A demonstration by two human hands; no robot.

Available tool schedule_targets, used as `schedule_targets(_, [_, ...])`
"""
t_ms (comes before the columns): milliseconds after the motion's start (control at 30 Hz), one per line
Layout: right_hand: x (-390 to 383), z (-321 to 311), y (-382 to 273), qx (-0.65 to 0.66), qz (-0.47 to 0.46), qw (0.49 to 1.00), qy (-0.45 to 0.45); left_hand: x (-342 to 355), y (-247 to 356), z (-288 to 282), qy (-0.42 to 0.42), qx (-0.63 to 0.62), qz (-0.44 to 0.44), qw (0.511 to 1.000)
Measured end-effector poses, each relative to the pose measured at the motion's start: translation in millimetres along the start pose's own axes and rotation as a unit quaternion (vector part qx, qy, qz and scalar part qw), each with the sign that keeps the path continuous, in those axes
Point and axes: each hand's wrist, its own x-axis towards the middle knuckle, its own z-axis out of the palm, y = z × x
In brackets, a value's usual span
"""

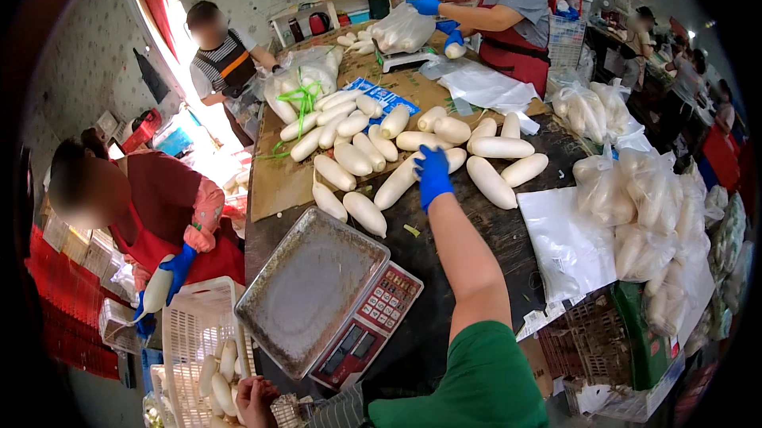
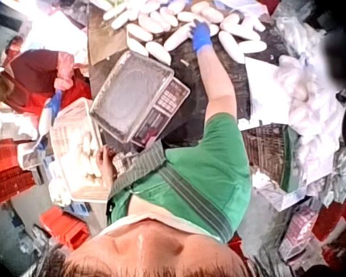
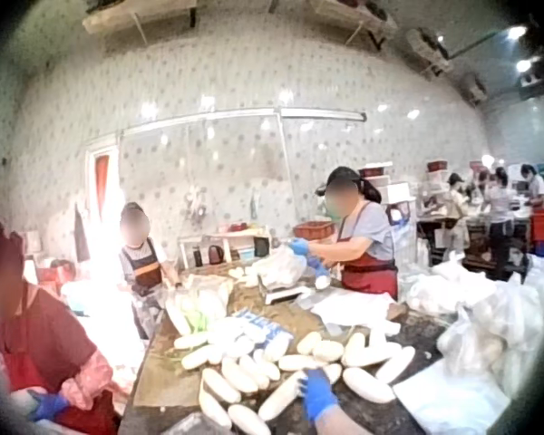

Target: The person peels white radishes using a handheld peeler, removing the outer skin and placing the finished vegetables into a white plastic basket. The person works at a table in a processing area, handling the radishes one by one while wearing blue gloves.

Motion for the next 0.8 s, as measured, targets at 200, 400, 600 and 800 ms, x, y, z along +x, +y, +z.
schedule_targets(200, [-114,78,65,-0.144,0.021,0.986,-0.082,0,-2,8,-0.029,0.046,-0.013,0.998])
schedule_targets(400, [-208,90,97,-0.243,0.001,0.937,-0.251,13,-28,-45,0.039,0.054,0.038,0.997])
schedule_targets(600, [-274,88,86,-0.351,0.02,0.915,-0.197,63,-100,-226,0.193,0.289,0.031,0.937])
schedule_targets(800, [-285,61,83,-0.373,-0.115,0.907,-0.156,54,-80,-298,0.119,0.678,-0.054,0.724])
